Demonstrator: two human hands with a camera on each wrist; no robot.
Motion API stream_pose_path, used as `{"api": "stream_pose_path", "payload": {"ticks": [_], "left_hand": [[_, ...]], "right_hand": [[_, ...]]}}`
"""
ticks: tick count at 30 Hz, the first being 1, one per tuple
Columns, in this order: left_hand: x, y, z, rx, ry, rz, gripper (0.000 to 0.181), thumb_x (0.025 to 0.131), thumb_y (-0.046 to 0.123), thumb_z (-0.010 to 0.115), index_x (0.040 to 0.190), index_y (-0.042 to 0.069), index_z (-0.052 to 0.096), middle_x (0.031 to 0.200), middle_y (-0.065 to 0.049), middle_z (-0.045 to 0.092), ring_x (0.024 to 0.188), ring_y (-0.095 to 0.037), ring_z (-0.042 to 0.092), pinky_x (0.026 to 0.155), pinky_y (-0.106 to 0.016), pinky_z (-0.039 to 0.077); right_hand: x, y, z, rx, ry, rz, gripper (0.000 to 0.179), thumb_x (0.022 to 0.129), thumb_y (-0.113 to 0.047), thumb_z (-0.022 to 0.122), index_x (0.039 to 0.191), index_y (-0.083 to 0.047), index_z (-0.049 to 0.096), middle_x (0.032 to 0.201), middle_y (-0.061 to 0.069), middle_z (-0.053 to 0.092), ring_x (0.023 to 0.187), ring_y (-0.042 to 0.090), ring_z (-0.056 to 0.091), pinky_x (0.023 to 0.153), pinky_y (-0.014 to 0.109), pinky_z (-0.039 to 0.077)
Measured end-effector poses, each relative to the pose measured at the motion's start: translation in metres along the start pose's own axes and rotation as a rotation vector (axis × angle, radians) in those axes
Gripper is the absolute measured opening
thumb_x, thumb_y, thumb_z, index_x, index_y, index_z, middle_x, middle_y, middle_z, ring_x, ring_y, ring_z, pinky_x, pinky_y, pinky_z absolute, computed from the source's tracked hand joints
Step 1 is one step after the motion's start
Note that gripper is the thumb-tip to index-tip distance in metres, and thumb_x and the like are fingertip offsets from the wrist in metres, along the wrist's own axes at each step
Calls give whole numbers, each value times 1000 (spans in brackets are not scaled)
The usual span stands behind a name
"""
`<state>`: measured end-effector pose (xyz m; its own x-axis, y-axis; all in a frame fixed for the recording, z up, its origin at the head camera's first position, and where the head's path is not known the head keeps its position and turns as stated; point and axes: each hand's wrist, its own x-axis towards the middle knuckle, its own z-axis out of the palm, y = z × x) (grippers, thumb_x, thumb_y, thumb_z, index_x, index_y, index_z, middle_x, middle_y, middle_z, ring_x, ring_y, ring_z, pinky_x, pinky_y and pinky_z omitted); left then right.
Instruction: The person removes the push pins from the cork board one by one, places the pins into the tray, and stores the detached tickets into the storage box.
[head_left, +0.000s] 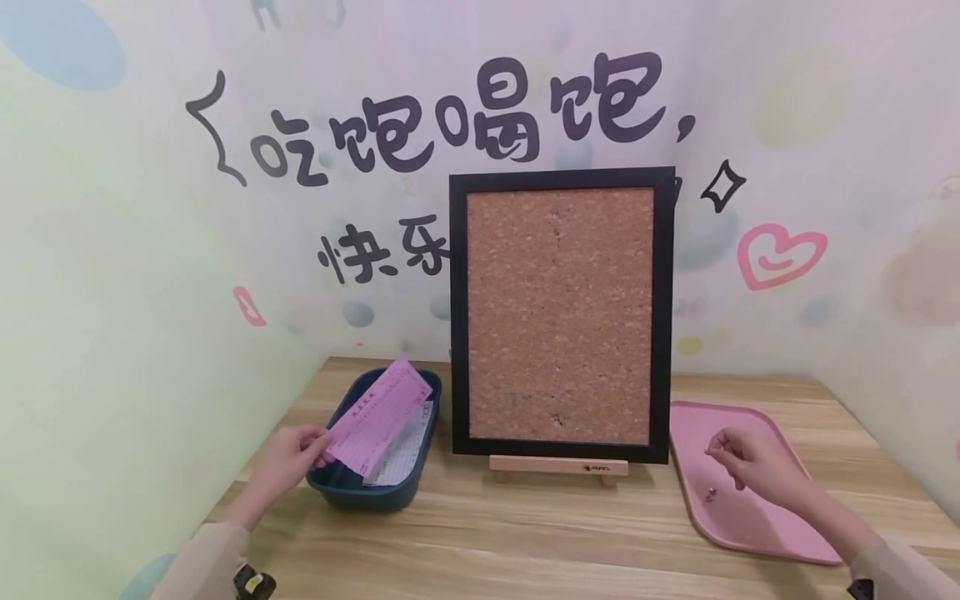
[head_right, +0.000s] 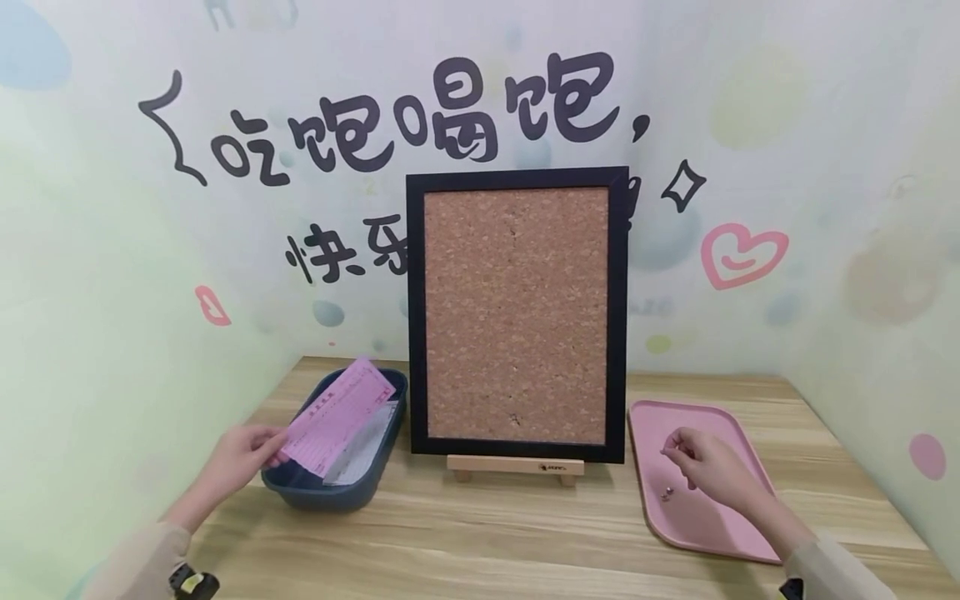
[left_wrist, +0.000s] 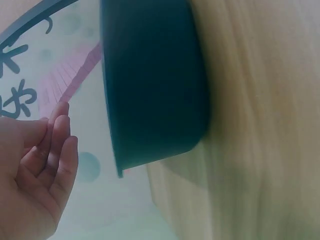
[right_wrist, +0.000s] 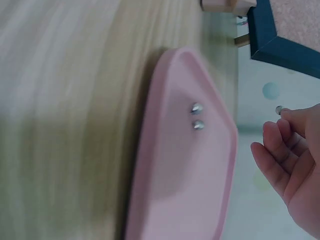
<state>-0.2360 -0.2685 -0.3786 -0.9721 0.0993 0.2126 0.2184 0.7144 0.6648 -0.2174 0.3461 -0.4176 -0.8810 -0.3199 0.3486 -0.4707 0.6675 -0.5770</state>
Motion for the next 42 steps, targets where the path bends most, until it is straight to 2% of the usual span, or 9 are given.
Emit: {"api": "stream_pose_path", "payload": {"ticks": [4, 8, 14, 20, 25, 30, 38, 42], "left_hand": [[-1, -2, 7, -21, -7, -7, 14, 87, 1, 55, 86, -10, 63, 65, -8, 62, 55, -10, 52, 50, -20, 44], [0, -1, 17, -37, 10, -10, 12, 86, -3, 54, 83, -12, 62, 64, -9, 62, 54, -10, 53, 50, -20, 46], [5, 3, 33, 23, 47, -35, 13, 86, -2, 54, 81, -10, 63, 62, -8, 61, 54, -13, 55, 51, -20, 45], [8, 5, 47, 36, 71, -82, 15, 85, 0, 55, 74, -7, 63, 58, -6, 61, 50, -11, 54, 51, -21, 43], [11, 10, 54, 94, 67, -117, 19, 83, 2, 54, 67, -3, 63, 55, -4, 60, 49, -10, 53, 50, -24, 41], [12, 16, 59, 158, 94, -114, 19, 80, 4, 55, 64, 0, 64, 54, -2, 60, 49, -10, 51, 48, -25, 38], [13, 14, 64, 219, 70, -107, 19, 77, 5, 58, 59, 0, 60, 51, -1, 53, 48, -13, 45, 45, -26, 35], [14, 12, 63, 264, 55, -108, 14, 74, 7, 60, 63, -1, 59, 54, -3, 51, 50, -17, 45, 47, -29, 37]], "right_hand": [[-8, 5, 2, -12, -53, 47, 6, 88, -2, 53, 83, 1, 56, 51, -7, 44, 41, 2, 42, 39, 20, 34], [-14, 10, 6, 20, -110, 58, 8, 89, -4, 53, 82, -1, 55, 52, -8, 44, 41, 1, 43, 37, 20, 35], [-22, 17, 12, 87, -184, 66, 9, 90, -4, 52, 83, -1, 56, 56, -5, 48, 44, -1, 42, 38, 21, 37], [-28, 23, 18, 95, -179, 45, 7, 87, 1, 52, 82, 0, 58, 66, -8, 56, 48, -4, 40, 40, 21, 37], [-30, 27, 22, 90, -180, 57, 6, 86, 0, 55, 82, 0, 59, 68, -9, 57, 49, -5, 41, 40, 21, 39], [-31, 26, 25, 36, -180, 92, 6, 87, -5, 56, 82, -3, 60, 65, -11, 54, 49, -5, 40, 41, 21, 38], [-33, 20, 27, 33, -165, 125, 8, 88, -5, 54, 81, -3, 58, 62, -10, 52, 46, -4, 41, 40, 21, 39], [-33, 19, 28, 30, -150, 112, 9, 89, -4, 53, 81, -3, 57, 61, -10, 50, 45, -4, 41, 39, 21, 38]]}}
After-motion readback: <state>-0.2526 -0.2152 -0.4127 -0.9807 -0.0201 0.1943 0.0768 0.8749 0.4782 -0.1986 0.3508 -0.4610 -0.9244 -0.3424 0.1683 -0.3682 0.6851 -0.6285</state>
